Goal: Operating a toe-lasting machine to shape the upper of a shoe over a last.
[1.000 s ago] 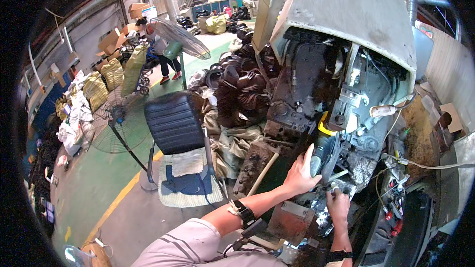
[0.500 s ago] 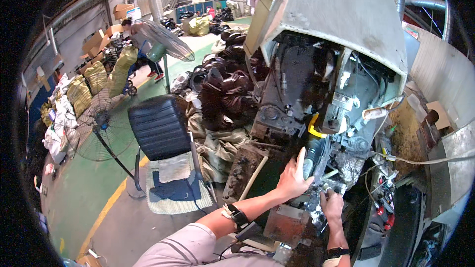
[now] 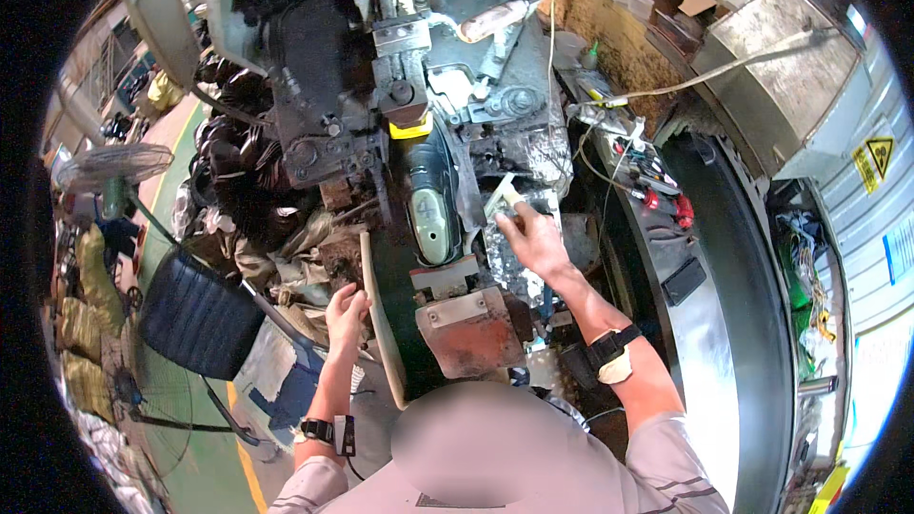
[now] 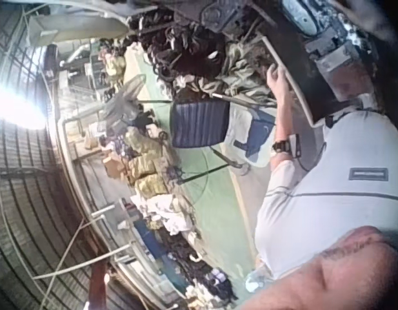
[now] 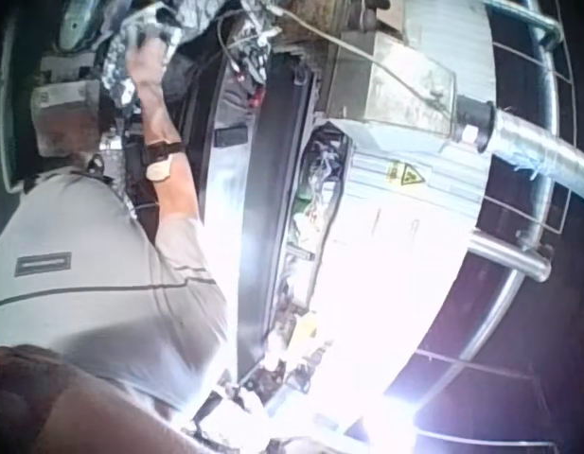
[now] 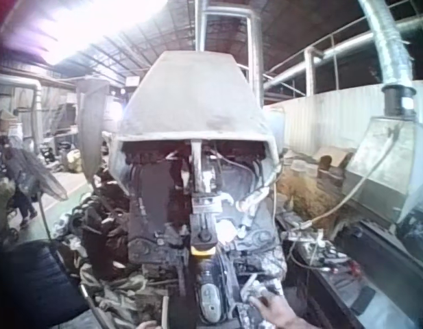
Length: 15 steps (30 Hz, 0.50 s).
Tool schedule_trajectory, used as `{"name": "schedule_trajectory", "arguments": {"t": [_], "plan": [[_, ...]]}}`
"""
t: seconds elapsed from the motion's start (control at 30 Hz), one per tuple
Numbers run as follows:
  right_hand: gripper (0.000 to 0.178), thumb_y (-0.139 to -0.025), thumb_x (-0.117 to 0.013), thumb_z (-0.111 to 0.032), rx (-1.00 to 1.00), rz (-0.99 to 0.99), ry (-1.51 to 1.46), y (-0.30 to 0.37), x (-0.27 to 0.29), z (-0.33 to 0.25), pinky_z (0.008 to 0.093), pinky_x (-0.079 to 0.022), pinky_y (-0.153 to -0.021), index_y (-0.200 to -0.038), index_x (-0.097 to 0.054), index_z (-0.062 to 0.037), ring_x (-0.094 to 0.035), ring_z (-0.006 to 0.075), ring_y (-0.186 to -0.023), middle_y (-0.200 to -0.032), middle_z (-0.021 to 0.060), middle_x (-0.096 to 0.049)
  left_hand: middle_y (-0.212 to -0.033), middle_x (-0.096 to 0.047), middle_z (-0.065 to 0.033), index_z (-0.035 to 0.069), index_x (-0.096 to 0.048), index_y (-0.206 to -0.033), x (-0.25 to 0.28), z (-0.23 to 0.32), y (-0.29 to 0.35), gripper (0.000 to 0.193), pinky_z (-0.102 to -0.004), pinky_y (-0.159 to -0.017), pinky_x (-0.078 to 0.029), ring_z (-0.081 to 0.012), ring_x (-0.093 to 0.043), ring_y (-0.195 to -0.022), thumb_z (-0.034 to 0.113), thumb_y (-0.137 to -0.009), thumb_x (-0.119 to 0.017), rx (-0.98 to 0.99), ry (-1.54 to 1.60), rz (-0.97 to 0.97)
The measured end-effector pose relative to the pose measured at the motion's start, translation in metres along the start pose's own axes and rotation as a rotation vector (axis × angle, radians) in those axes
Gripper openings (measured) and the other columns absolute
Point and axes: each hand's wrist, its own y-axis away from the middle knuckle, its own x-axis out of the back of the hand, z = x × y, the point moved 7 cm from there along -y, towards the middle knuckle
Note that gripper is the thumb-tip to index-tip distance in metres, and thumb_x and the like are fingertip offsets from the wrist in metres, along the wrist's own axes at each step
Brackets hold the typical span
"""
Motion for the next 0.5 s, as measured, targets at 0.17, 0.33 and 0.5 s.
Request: {"name": "schedule_trajectory", "arguments": {"t": [0.17,0.33,0.5], "plan": [[0.127,-0.083,-0.081,-0.038,0.101,-0.134,-0.049,0.000,-0.035,-0.067,0.0416,-0.041,-0.111,-0.157,0.017,-0.0058,-0.049,0.0408,-0.134,-0.149,0.0358,-0.039,-0.109,-0.070,-0.0077,0.001,-0.060,-0.128,-0.023,0.020,-0.013,0.034,-0.0262,-0.084,-0.052,-0.0134,-0.066,-0.092,0.016,-0.098,-0.066,-0.047,0.123,-0.086],[0.136,-0.071,-0.089,-0.040,0.260,-0.046,0.096,0.007,-0.074,-0.106,0.0395,-0.021,-0.123,-0.155,0.007,0.0084,-0.014,0.0424,-0.152,-0.162,0.0340,-0.004,-0.117,-0.070,-0.0121,0.000,-0.057,-0.129,-0.049,0.058,-0.021,0.037,-0.0296,-0.088,-0.054,-0.0182,-0.068,-0.101,0.017,-0.098,-0.067,-0.077,0.168,-0.178],[0.122,-0.072,-0.082,-0.022,0.243,0.000,0.050,0.003,-0.075,-0.103,0.0403,-0.022,-0.123,-0.155,0.002,0.0090,-0.018,0.0454,-0.150,-0.161,0.0343,-0.008,-0.117,-0.070,-0.0120,0.001,-0.059,-0.127,-0.081,0.100,-0.017,0.033,-0.0307,-0.090,-0.052,-0.0182,-0.068,-0.100,0.015,-0.098,-0.066,-0.132,0.156,-0.219]]}}
